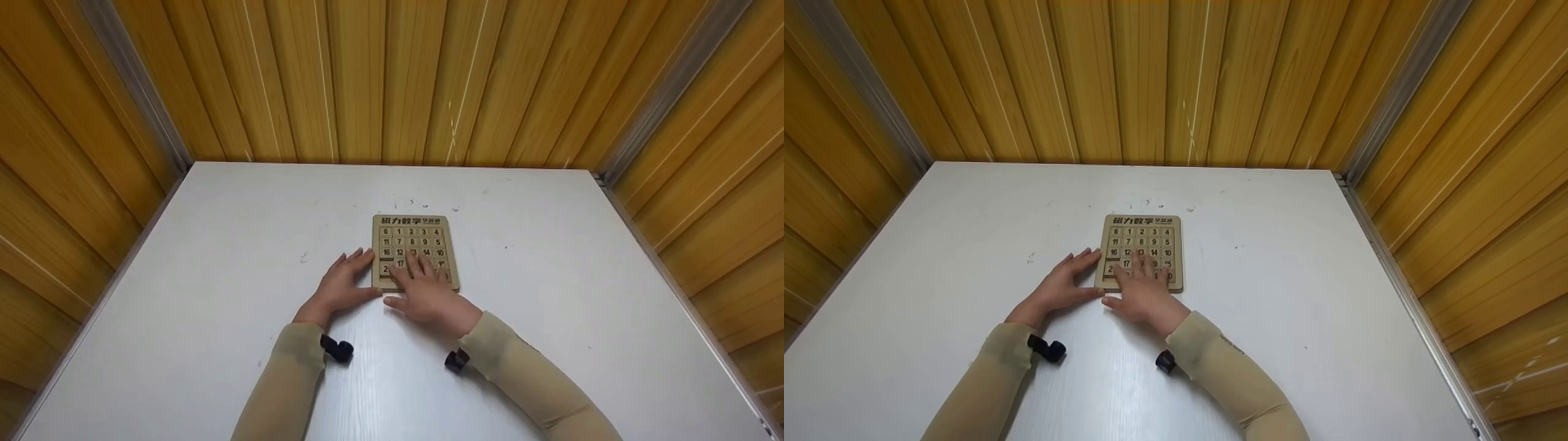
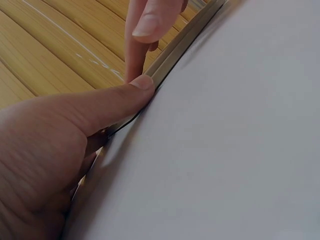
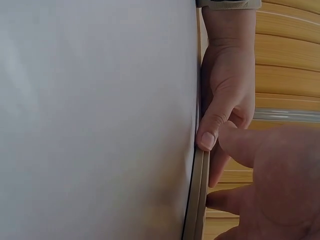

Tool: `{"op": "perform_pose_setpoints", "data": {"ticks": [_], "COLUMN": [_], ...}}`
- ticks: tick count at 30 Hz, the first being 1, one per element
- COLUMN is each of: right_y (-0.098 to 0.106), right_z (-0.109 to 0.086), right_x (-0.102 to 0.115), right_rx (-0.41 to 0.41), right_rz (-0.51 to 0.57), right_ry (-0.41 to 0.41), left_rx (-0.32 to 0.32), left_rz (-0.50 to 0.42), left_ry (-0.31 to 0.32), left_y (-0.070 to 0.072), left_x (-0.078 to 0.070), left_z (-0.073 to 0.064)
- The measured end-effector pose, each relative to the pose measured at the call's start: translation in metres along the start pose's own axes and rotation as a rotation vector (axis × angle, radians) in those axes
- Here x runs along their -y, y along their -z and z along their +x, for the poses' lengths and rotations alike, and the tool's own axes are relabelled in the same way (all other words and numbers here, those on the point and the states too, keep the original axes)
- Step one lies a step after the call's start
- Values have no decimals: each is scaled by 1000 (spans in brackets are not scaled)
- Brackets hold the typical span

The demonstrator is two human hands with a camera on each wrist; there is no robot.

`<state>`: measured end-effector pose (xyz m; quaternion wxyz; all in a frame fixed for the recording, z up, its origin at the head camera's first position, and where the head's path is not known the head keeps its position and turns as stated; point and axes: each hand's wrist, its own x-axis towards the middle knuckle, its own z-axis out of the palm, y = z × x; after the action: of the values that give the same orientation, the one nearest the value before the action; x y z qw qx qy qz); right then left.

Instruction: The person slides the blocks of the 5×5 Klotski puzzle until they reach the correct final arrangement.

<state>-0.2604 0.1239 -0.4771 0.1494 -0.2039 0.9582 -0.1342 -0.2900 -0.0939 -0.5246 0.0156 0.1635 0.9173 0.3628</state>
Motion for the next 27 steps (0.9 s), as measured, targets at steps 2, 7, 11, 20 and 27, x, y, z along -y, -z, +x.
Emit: {"op": "perform_pose_setpoints", "data": {"ticks": [2,7,11,20,27], "right_y": [-1,-3,-1,12,13], "right_z": [-2,-8,-10,5,27], "right_x": [1,2,3,5,1], "right_rx": [3,11,23,-33,-38], "right_rz": [-6,-12,-9,54,80], "right_ry": [2,10,10,-9,-41], "left_rx": [5,7,11,11,14], "left_rz": [-5,-4,3,-2,-3], "left_ry": [10,28,32,26,37], "left_y": [0,0,1,1,-1], "left_x": [0,-1,-1,-1,1], "left_z": [0,0,-1,-1,0]}}
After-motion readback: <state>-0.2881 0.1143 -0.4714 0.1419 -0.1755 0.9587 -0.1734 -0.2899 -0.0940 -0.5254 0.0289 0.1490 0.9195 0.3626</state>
